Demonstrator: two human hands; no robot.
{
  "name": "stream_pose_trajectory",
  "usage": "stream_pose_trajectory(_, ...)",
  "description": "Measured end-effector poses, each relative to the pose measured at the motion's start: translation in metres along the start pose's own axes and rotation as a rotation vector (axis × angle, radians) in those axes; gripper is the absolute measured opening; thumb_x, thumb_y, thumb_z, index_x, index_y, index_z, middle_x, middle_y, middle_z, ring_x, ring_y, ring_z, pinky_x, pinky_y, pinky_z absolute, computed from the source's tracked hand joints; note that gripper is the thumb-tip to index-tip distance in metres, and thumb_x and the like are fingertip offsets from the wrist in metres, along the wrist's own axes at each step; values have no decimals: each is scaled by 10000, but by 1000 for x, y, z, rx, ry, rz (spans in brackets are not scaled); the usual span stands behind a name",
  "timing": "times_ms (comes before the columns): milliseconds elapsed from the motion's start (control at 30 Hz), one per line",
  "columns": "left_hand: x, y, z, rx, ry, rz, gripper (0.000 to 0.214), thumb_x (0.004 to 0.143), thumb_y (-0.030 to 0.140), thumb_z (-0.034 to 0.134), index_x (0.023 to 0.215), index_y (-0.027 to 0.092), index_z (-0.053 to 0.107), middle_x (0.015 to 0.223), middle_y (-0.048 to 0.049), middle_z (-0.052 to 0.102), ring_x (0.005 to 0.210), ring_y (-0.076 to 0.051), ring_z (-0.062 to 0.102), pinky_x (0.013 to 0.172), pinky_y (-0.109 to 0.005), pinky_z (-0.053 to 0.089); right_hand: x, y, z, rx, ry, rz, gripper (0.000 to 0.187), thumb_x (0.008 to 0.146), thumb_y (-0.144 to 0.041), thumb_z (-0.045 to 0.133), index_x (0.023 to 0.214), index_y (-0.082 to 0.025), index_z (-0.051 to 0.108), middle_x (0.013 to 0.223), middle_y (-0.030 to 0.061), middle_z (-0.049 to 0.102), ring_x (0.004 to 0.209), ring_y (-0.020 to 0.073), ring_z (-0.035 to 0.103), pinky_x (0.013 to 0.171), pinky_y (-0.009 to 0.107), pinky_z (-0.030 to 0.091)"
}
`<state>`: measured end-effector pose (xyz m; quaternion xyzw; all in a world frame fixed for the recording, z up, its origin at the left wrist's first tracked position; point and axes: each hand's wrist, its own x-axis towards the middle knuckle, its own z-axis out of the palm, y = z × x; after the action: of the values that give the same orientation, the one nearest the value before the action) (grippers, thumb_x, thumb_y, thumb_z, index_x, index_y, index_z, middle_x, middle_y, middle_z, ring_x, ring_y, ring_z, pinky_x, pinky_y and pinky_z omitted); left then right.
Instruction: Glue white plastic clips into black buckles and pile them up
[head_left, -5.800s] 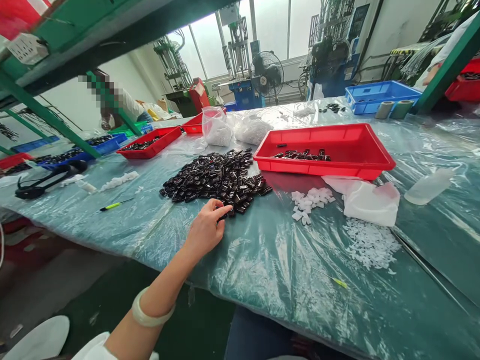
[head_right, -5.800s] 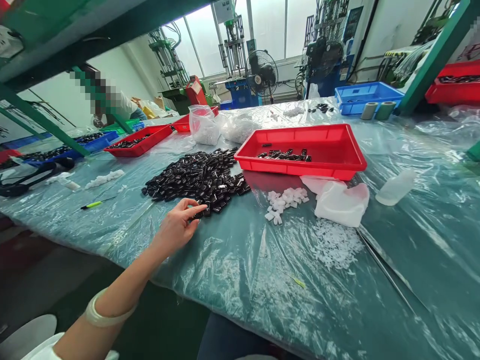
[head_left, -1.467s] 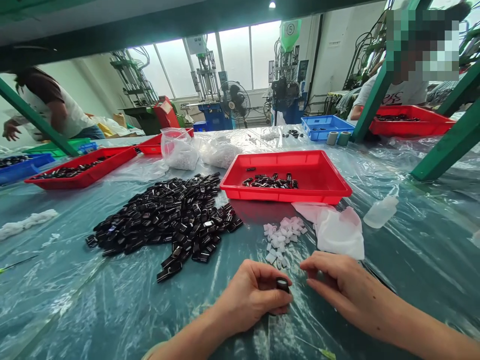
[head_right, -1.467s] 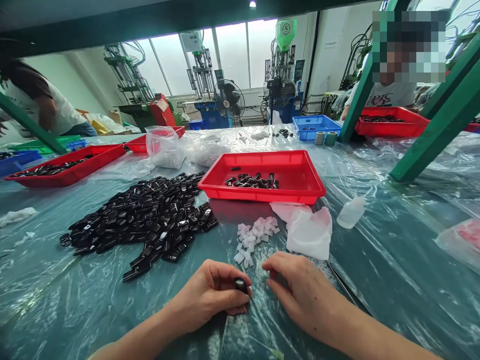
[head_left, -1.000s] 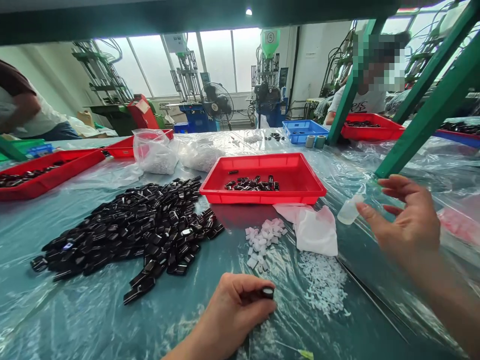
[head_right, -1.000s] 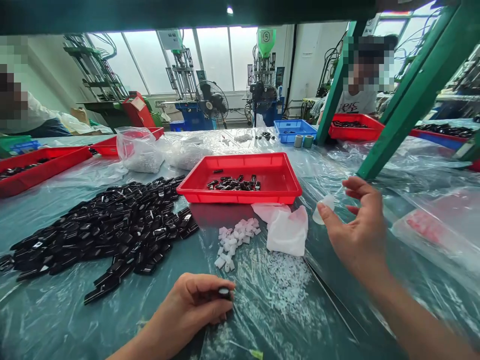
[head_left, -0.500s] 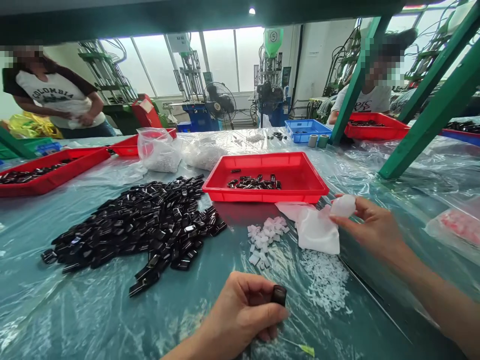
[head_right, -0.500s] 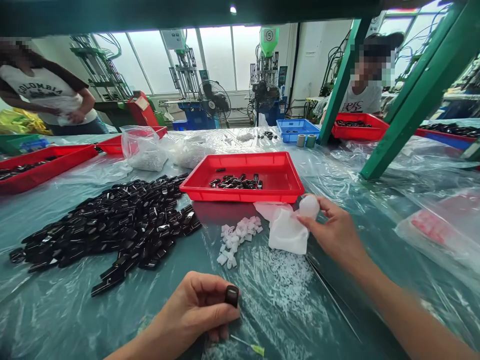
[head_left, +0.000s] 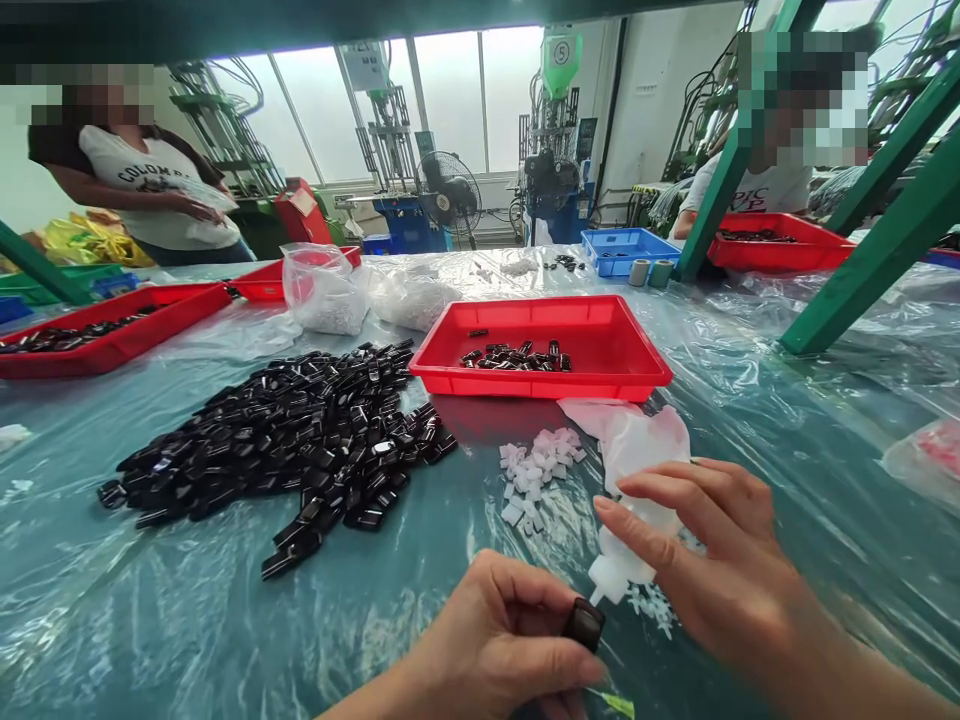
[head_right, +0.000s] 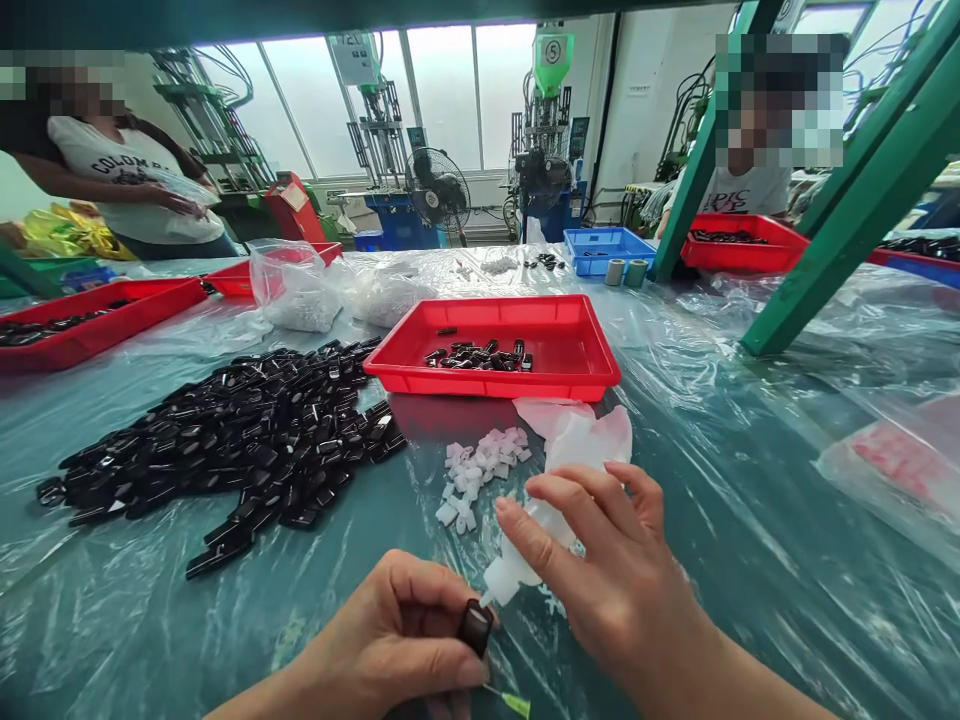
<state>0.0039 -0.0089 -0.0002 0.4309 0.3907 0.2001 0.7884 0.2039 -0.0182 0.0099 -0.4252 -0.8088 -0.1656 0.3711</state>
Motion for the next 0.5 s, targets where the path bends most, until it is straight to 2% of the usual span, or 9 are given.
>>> stream_pose_trajectory(300,0,3,1,45,-73,-2,252,614,254,742,544,123,539,466,14,516,450,-108,548,411,-150,411,-5,-10,-3,-47,-41,-39,349,907,-87,348,1037,-249,629,1000,65,657,1016,202,530,949,453,253)
stream_pose_trajectory(500,-1,3,-1,59,-114,-10,251,631,285,748,582,118,568,493,15,523,465,-97,548,436,-147,421,-5,-10,-4,-80,-51,-44,314,891,-96,387,1019,-262,621,980,45,658,999,200,532,952,441,257)
